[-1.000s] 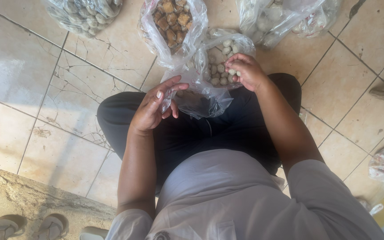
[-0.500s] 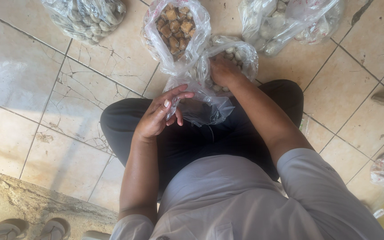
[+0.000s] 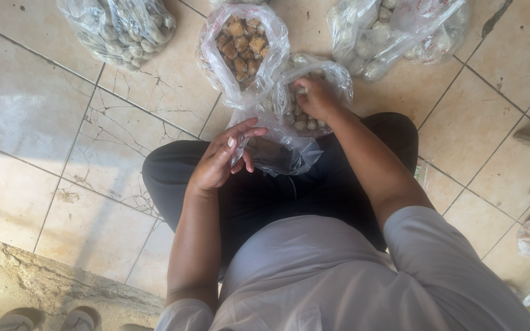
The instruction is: The person sits on a tiled floor and sorts small round food items from larger plastic bags into smaller clear bags. They open bags, transfer the contents by hand, and place the filled bags on the floor.
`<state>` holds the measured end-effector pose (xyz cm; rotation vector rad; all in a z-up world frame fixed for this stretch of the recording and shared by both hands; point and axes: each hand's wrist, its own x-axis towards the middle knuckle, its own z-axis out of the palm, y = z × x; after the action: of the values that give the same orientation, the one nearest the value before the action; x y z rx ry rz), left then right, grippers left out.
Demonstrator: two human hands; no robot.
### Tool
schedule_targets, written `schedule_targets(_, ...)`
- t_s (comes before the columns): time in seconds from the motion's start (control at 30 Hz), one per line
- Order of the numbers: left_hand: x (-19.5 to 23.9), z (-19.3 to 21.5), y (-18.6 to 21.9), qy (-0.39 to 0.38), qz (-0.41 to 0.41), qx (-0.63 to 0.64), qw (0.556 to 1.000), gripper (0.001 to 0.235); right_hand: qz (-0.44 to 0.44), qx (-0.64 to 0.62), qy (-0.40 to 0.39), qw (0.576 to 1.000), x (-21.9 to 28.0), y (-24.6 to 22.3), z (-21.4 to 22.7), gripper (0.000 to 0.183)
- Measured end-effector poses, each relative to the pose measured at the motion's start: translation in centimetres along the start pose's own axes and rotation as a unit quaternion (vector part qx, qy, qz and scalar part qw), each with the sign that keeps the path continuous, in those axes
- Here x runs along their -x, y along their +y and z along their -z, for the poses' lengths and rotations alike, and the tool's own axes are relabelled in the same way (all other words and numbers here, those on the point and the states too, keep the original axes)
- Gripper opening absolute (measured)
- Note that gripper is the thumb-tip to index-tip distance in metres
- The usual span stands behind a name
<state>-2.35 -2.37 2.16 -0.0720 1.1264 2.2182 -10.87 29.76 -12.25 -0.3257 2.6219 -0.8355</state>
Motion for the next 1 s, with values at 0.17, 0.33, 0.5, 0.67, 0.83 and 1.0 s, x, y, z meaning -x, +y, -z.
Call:
schedule_targets(0.17,0.2,-0.2,-0.3,0.025,-0.012,0.002,1.0,0.094,-0.171,-0.467,-0.118,0.859,5.5,-1.8,3.6,0.031)
schedule_targets(0.33,0.2,-0.4,-0.6,0.026,-0.034,0.001,0.999,0.096,-0.063,-0.714,-0.199,0.669,11.7,-5.9,6.5,0.045)
schedule_targets(0.5,0.8,-0.6,-1.0,0.02,-0.048,0.018,0.998,0.097,-0.076,-0.724,-0.274,0.628,12.9,-9.0,4.3,0.056)
schedule_targets(0.67,1.9,-1.0,-1.2,-0.024,-0.049,0.029,0.998,0.097,-0.083,-0.64,-0.35,0.68,11.1,-11.6,1.7,0.057)
schedule_targets(0.83,2.9,-1.2,-1.8,-0.08,-0.051,0.009,0.995,0.097,-0.201,-0.561,-0.29,0.749,8.5,-13.7,0.4,0.051)
schedule_targets(1.0,3.9,-3.1,-1.9,0.075,-0.014,-0.142,0.987,0.07,-0.042,-0.263,-0.108,0.958,12.6,-13.4,0.0,0.073)
